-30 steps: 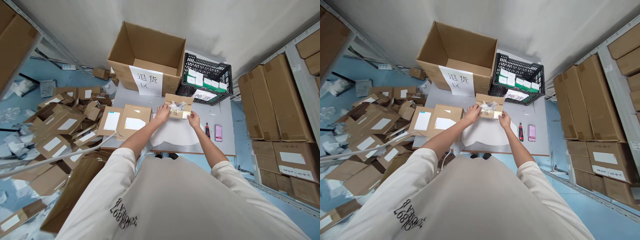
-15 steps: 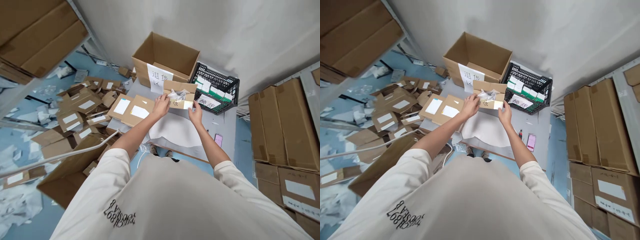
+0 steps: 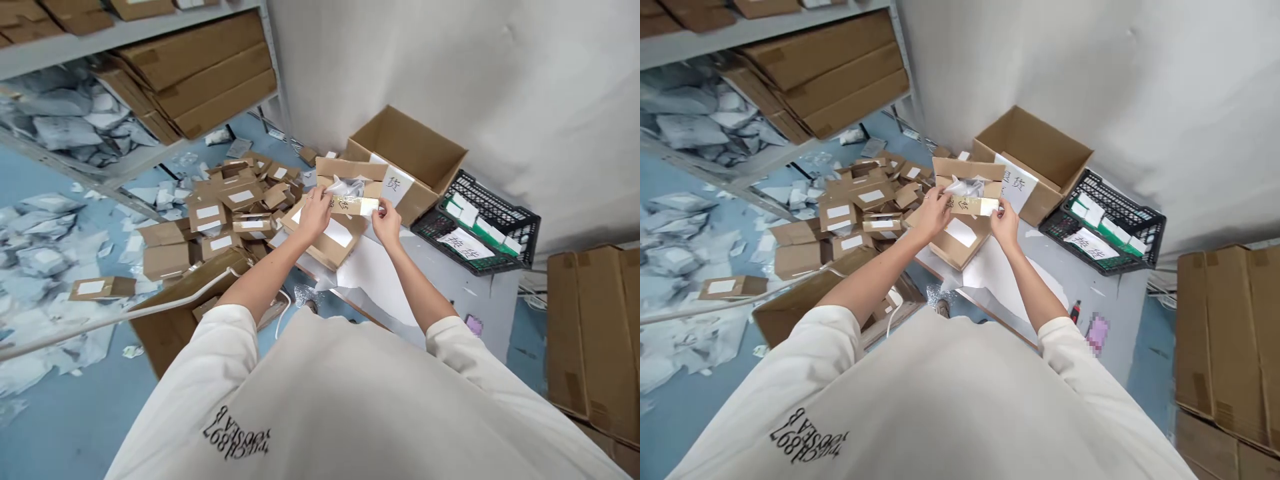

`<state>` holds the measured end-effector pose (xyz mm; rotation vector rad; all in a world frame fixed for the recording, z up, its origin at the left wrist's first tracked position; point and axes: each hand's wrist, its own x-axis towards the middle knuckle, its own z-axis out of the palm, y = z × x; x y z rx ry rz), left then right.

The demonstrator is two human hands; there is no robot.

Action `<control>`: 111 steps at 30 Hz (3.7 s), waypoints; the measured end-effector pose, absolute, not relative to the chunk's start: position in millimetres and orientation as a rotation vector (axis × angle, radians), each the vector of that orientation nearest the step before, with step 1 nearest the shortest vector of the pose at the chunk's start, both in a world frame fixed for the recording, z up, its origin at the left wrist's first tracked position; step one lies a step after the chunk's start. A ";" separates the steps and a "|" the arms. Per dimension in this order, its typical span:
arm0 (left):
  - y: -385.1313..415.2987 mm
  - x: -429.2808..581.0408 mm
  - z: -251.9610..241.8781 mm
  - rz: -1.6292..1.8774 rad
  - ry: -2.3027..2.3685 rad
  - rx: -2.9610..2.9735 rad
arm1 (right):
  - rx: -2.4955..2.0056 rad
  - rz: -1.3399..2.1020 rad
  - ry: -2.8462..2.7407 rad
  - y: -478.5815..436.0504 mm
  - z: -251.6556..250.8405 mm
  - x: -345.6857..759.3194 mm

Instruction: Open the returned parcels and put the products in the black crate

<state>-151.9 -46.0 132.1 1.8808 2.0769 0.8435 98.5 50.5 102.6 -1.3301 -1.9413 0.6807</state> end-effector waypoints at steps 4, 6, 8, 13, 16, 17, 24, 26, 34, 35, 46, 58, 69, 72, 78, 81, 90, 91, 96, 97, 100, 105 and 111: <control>-76.0 -221.9 127.3 0.866 2.216 1.807 | -1.215 0.757 -2.031 49.0 88.5 12.2; -94.7 -256.7 123.6 0.871 2.277 1.747 | -1.139 0.745 -2.103 48.0 75.9 -33.8; -114.6 -288.5 119.0 0.872 2.346 1.662 | -1.051 0.764 -2.204 45.7 62.9 -80.3; -157.1 -340.7 101.3 0.802 2.549 1.367 | -0.889 0.976 -2.448 31.2 41.8 -170.0; -168.9 -351.9 89.8 0.725 2.539 1.298 | -0.827 1.037 -2.453 25.0 36.9 -186.1; -169.9 -352.9 86.5 0.709 2.519 1.296 | -0.814 1.049 -2.450 24.8 35.7 -185.1; -143.8 -332.4 66.5 0.718 2.330 1.471 | -1.013 0.995 -2.474 48.4 21.0 -128.1; -130.4 -319.1 61.1 0.662 2.259 1.553 | -1.086 0.951 -2.456 58.6 15.3 -102.8; -90.4 -256.0 46.4 0.183 1.836 1.865 | -1.520 0.800 -2.362 76.7 -2.2 5.2; -89.0 -249.2 45.0 0.150 1.777 1.901 | -1.592 0.772 -2.352 74.9 -4.0 16.6; -88.9 -198.9 38.8 -0.024 1.672 2.161 | -2.072 0.605 -2.064 43.6 -9.0 82.0; -46.2 -104.0 29.9 0.052 1.606 2.003 | -2.402 0.706 -1.618 -29.5 -7.9 220.7; -30.8 32.6 34.9 0.047 1.566 2.003 | -2.381 0.906 -1.428 -74.3 5.0 369.8; -19.6 58.3 34.6 0.124 1.687 1.811 | -2.175 1.025 -1.310 -69.0 5.4 387.6; -8.2 73.1 30.0 0.284 1.772 1.353 | -1.966 1.204 -1.157 -58.3 4.6 384.9; -10.0 70.6 36.0 0.400 1.782 1.320 | -1.940 1.140 -1.163 -59.7 11.2 382.6; -13.6 67.8 67.1 0.436 1.834 1.512 | -2.039 0.831 -1.173 -77.2 26.4 384.3; -16.2 68.1 66.8 0.412 1.837 1.525 | -2.074 0.808 -1.179 -81.6 25.5 385.2; -36.8 69.1 52.7 0.212 1.769 1.638 | -2.289 0.760 -1.173 -108.3 16.0 386.1; -40.7 68.6 48.9 0.175 1.746 1.667 | -2.326 0.772 -1.152 -113.2 14.0 385.5; -46.7 65.9 39.7 0.127 1.703 1.690 | -2.372 0.791 -1.124 -121.3 9.8 383.6; -34.7 64.5 34.4 0.170 1.710 1.602 | -2.276 0.734 -1.240 -106.8 11.6 383.1; -16.3 70.7 34.3 0.318 1.601 1.621 | -2.133 0.792 -1.354 -79.6 20.2 380.7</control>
